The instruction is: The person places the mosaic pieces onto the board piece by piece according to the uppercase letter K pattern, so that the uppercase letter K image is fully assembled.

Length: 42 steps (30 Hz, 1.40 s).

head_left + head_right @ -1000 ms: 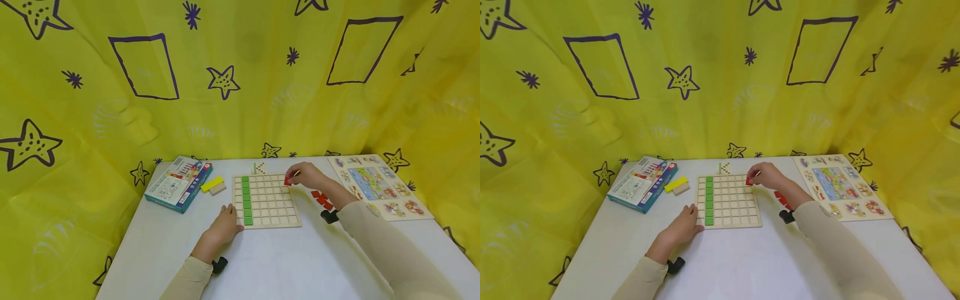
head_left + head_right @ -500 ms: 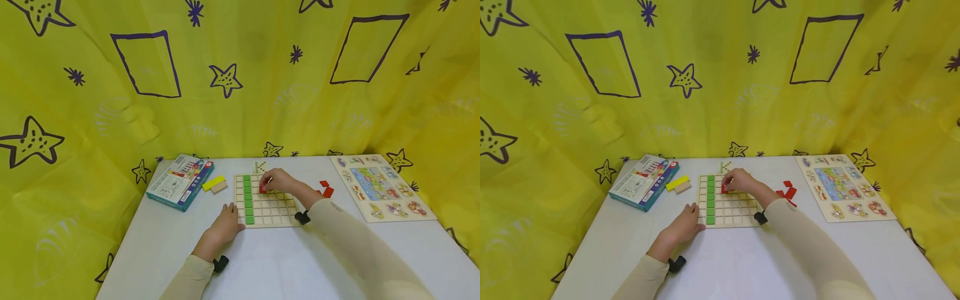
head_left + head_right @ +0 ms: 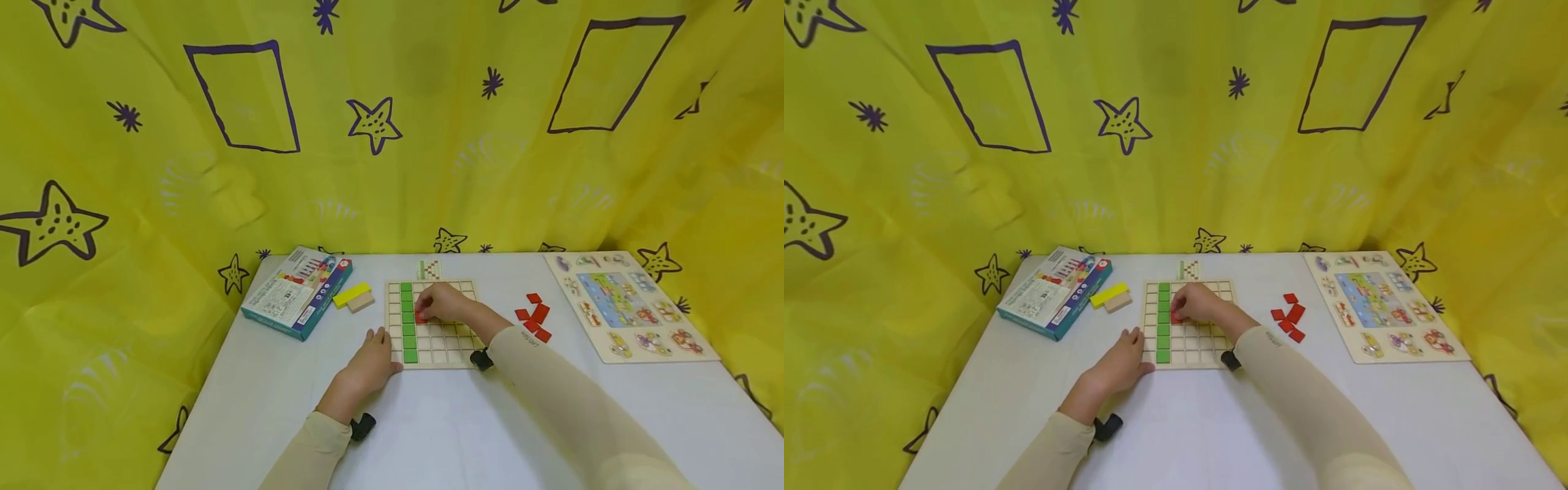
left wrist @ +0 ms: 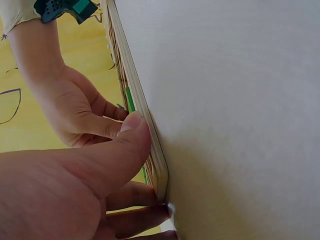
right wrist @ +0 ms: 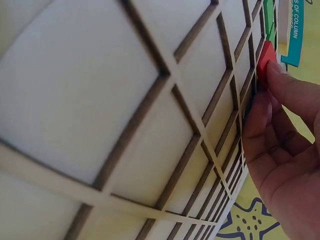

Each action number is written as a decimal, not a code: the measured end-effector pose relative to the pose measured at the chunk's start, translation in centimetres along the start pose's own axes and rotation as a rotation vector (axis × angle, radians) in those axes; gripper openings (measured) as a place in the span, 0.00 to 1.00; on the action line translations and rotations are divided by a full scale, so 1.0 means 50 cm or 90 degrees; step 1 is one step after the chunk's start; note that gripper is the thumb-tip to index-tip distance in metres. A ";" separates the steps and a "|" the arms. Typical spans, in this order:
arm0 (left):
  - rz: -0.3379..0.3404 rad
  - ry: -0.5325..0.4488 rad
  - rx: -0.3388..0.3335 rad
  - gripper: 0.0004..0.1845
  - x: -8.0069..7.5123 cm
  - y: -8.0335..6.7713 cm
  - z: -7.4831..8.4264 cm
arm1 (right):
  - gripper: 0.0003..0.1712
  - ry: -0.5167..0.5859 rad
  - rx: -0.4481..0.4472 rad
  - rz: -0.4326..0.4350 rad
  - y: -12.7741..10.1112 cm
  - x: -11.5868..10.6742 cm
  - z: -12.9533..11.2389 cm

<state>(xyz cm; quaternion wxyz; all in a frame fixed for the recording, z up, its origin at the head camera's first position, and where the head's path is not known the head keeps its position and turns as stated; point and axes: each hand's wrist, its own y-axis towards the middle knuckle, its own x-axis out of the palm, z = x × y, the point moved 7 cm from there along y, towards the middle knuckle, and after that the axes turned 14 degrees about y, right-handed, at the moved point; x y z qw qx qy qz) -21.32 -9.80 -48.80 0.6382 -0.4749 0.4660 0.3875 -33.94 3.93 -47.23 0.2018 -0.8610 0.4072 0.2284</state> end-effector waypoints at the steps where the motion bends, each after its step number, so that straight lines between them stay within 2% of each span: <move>1: 0.000 -0.001 0.002 0.41 -0.001 0.000 0.001 | 0.02 -0.002 0.001 0.003 -0.002 0.000 0.000; 4: -0.005 -0.002 0.000 0.41 -0.003 0.001 0.000 | 0.02 0.009 0.008 0.014 -0.006 0.000 0.003; 10: -0.005 -0.017 -0.017 0.41 -0.005 0.005 -0.017 | 0.03 0.083 0.040 0.052 -0.004 0.007 0.023; 13: -0.013 -0.027 -0.024 0.42 0.005 0.006 -0.024 | 0.03 0.104 0.047 0.046 -0.002 0.014 0.026; 18: -0.021 -0.026 -0.015 0.42 0.015 0.005 -0.020 | 0.02 0.115 0.063 0.045 -0.009 0.015 0.026; 26: -0.017 -0.013 -0.006 0.42 0.007 0.006 -0.005 | 0.06 0.103 0.062 0.082 -0.033 0.001 0.032; 33: -0.018 -0.010 -0.004 0.42 0.005 0.008 -0.001 | 0.13 0.128 0.035 0.131 -0.063 -0.048 0.043; 36: -0.014 -0.012 -0.001 0.42 0.004 0.007 0.000 | 0.15 0.134 0.033 0.161 -0.096 -0.085 0.049; 42: -0.018 -0.014 -0.008 0.41 0.001 0.003 0.000 | 0.17 0.136 0.063 0.212 -0.175 -0.154 0.076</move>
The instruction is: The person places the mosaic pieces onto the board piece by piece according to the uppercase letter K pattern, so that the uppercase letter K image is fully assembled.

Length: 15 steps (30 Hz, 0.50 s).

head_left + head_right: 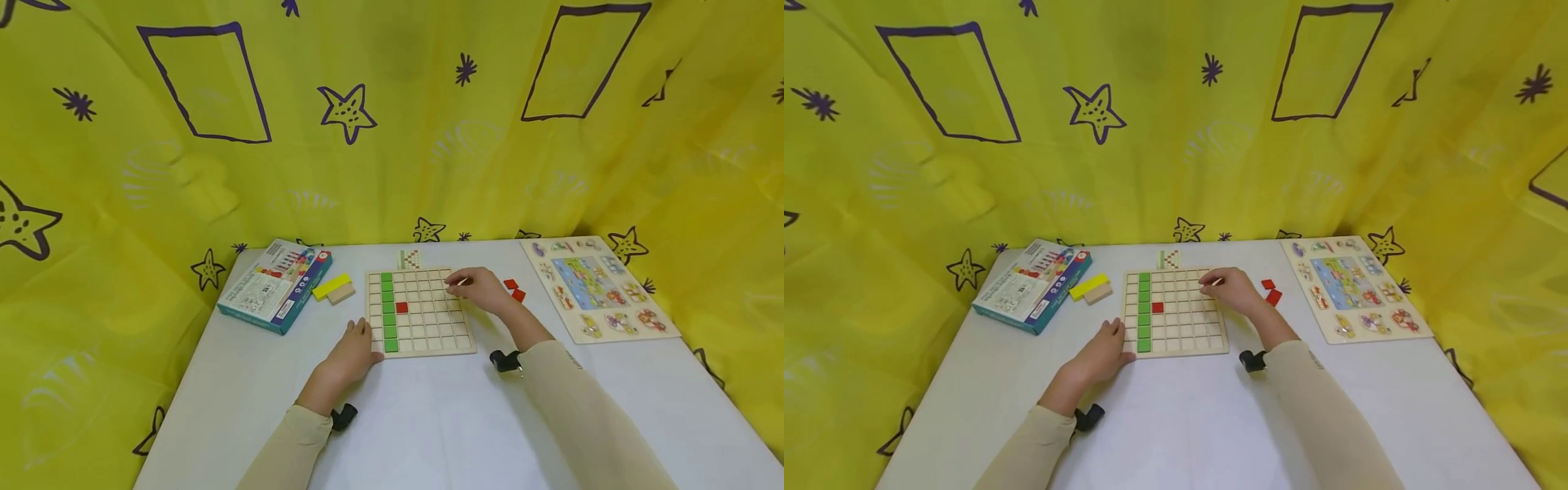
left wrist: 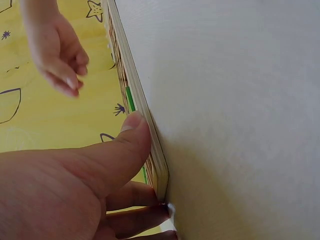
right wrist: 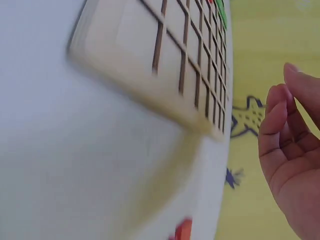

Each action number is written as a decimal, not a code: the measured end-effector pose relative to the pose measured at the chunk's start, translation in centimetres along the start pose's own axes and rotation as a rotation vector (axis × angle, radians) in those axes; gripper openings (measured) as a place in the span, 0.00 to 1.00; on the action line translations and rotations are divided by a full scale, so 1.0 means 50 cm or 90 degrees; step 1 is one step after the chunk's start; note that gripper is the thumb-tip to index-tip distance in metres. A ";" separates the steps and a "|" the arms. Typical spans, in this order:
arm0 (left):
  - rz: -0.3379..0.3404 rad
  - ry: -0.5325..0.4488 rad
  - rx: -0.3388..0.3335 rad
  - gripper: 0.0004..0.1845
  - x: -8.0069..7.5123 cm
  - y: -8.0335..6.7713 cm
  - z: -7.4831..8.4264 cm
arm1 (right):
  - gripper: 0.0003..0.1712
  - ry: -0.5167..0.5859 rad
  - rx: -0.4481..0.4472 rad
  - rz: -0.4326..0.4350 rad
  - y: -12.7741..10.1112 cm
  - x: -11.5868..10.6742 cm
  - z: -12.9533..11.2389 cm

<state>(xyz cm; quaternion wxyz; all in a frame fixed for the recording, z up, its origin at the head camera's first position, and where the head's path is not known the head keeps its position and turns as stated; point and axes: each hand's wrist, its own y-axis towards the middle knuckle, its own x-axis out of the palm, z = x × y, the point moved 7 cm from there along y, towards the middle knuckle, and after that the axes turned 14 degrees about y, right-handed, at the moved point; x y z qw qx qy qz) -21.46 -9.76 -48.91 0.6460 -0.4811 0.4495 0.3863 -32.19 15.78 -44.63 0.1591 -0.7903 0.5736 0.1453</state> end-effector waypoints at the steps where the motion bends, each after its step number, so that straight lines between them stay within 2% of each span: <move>1: -0.003 0.000 -0.002 0.42 0.000 -0.001 0.000 | 0.17 -0.004 0.002 0.008 -0.009 -0.016 0.005; 7: -0.008 -0.008 -0.009 0.42 0.001 0.000 -0.001 | 0.16 -0.036 0.010 0.044 -0.061 -0.101 0.057; 15: -0.006 -0.009 -0.004 0.42 0.002 0.000 0.000 | 0.16 -0.091 0.054 0.057 -0.121 -0.169 0.132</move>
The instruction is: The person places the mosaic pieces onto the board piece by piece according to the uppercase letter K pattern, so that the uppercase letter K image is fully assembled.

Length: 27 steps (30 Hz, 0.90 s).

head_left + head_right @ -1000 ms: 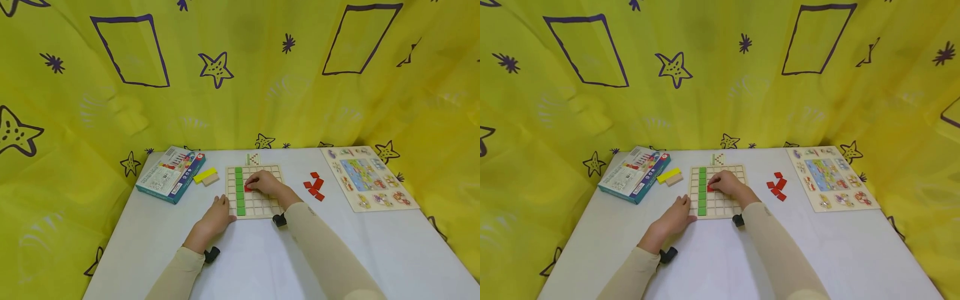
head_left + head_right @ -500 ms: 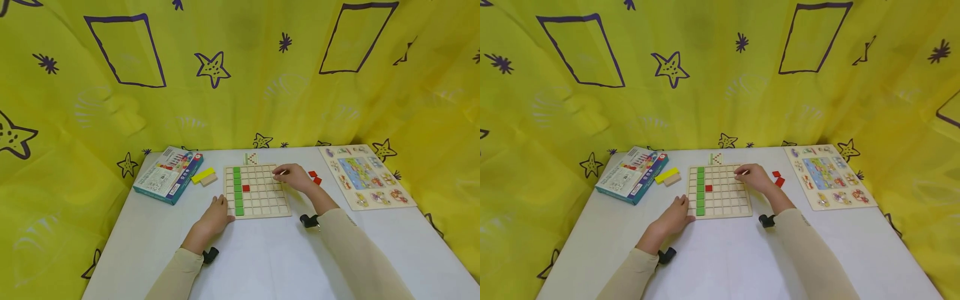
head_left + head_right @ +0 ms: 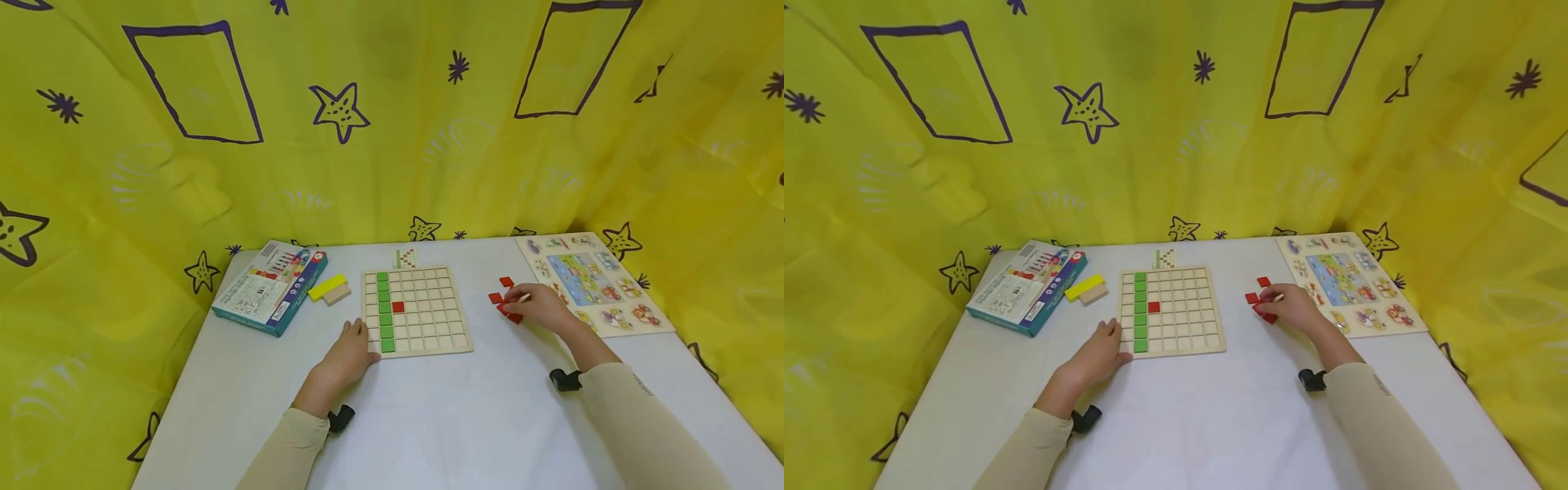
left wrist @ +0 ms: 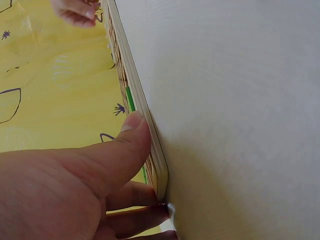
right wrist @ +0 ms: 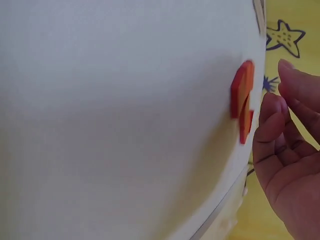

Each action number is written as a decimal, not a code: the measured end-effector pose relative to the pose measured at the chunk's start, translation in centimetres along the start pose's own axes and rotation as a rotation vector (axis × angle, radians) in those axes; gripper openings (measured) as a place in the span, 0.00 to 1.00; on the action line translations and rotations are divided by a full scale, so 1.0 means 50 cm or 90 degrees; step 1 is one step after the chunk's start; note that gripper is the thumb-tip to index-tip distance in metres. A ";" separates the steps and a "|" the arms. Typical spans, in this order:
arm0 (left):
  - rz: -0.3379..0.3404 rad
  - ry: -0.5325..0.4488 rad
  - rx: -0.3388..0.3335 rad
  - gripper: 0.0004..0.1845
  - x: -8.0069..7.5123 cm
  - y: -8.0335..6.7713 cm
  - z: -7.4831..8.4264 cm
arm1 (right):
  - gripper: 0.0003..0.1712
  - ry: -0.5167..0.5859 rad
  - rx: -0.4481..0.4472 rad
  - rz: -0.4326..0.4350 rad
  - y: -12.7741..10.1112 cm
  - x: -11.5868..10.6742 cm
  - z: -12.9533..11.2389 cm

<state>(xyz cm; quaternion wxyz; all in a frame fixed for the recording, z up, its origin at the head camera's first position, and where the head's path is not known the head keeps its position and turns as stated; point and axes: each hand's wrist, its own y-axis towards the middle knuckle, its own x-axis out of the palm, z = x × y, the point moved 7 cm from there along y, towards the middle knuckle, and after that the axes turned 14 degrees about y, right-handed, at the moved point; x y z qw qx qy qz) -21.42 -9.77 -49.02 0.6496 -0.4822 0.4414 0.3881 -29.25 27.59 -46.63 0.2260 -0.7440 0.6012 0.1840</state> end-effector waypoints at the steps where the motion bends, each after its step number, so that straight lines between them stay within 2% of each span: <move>1: 0.002 0.003 0.001 0.42 -0.001 0.000 -0.001 | 0.16 -0.002 0.002 -0.002 -0.004 -0.004 0.005; 8: 0.013 0.008 0.008 0.41 -0.007 -0.001 -0.001 | 0.18 -0.024 0.032 -0.027 -0.020 -0.008 0.036; 11: 0.014 0.007 0.011 0.41 -0.008 -0.002 0.002 | 0.15 -0.027 0.036 -0.037 -0.021 -0.002 0.042; 18: 0.016 0.002 0.006 0.41 -0.008 -0.004 0.003 | 0.10 -0.035 -0.013 -0.040 -0.027 0.005 0.029; 23: 0.009 -0.011 0.001 0.41 -0.005 -0.007 0.005 | 0.07 -0.022 -0.014 -0.037 -0.032 0.000 0.032; 27: 0.013 -0.001 0.001 0.41 -0.005 -0.007 0.005 | 0.06 0.005 -0.024 -0.032 -0.018 -0.010 0.016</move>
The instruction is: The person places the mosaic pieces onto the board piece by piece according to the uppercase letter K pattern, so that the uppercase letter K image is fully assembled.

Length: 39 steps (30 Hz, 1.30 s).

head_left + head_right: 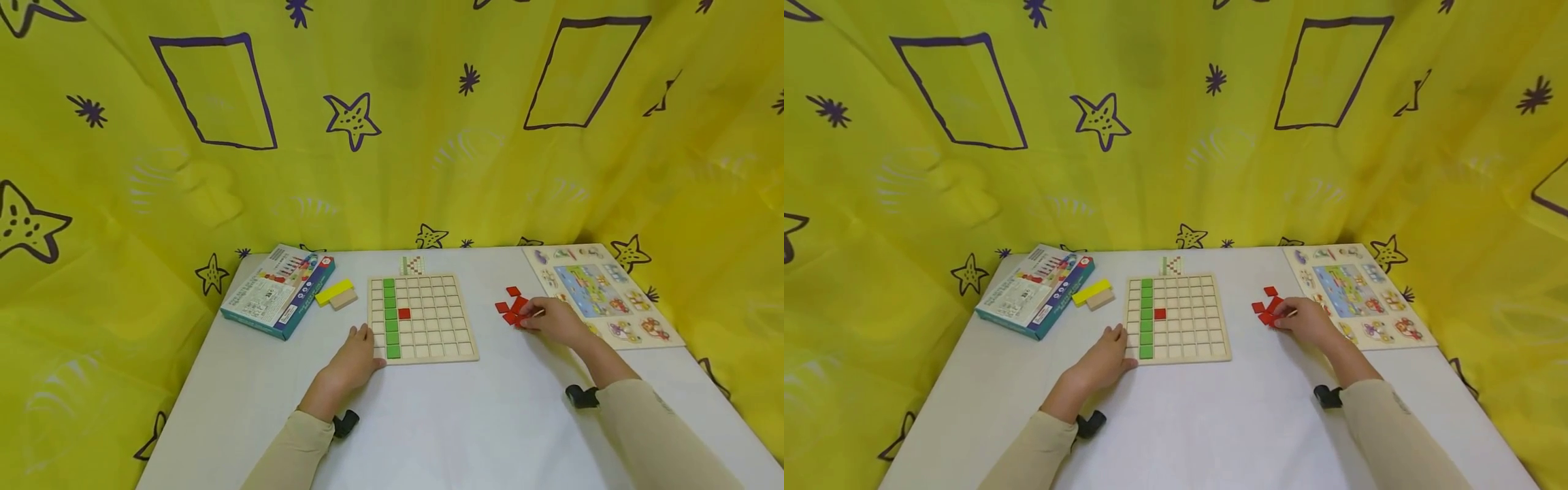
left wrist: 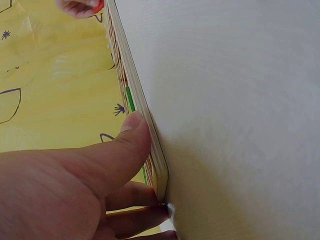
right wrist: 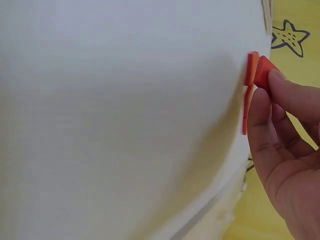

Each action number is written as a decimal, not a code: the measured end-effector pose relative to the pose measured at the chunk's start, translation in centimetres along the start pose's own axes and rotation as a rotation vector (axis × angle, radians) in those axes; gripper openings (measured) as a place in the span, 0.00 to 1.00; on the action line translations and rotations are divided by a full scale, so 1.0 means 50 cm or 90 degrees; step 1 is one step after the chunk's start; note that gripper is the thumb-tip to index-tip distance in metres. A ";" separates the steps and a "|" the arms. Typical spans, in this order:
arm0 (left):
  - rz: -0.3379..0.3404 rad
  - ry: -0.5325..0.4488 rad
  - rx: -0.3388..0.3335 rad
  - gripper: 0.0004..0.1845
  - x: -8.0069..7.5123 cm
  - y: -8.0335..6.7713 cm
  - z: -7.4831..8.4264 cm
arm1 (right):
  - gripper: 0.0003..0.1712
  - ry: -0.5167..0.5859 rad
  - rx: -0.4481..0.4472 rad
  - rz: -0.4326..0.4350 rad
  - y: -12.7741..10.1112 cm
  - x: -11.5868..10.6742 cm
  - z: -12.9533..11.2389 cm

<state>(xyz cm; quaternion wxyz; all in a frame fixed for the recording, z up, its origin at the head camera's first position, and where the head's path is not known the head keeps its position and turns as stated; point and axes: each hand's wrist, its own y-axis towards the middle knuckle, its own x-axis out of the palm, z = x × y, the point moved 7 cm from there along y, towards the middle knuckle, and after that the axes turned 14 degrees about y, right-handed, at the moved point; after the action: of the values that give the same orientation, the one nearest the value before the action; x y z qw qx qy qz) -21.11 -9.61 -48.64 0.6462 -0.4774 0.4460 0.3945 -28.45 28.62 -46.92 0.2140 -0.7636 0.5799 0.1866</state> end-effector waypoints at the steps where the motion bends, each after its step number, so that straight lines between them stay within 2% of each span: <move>1: 0.002 0.001 0.000 0.41 0.000 0.000 0.000 | 0.06 0.008 -0.003 0.003 0.006 -0.003 -0.006; 6: 0.004 -0.002 0.000 0.41 -0.001 0.000 -0.001 | 0.08 0.017 -0.013 0.002 0.050 -0.007 -0.046; 12: 0.008 0.002 0.009 0.40 0.000 0.000 0.001 | 0.09 0.032 -0.006 -0.031 0.110 0.020 -0.100; 22: 0.007 0.012 0.005 0.40 0.000 0.002 -0.002 | 0.07 0.060 -0.053 -0.082 0.185 0.107 -0.184; 32: -0.004 0.014 0.000 0.41 0.010 0.008 -0.004 | 0.07 0.052 -0.046 -0.134 0.233 0.206 -0.212; 39: -0.009 0.011 -0.009 0.41 0.007 0.005 -0.009 | 0.04 0.036 -0.072 -0.173 0.251 0.266 -0.224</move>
<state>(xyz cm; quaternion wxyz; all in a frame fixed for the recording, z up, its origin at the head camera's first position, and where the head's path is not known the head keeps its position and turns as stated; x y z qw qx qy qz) -21.34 -9.93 -49.12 0.6417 -0.4885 0.4454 0.3890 -36.71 8.85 -46.02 0.1777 -0.8508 0.4657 0.1663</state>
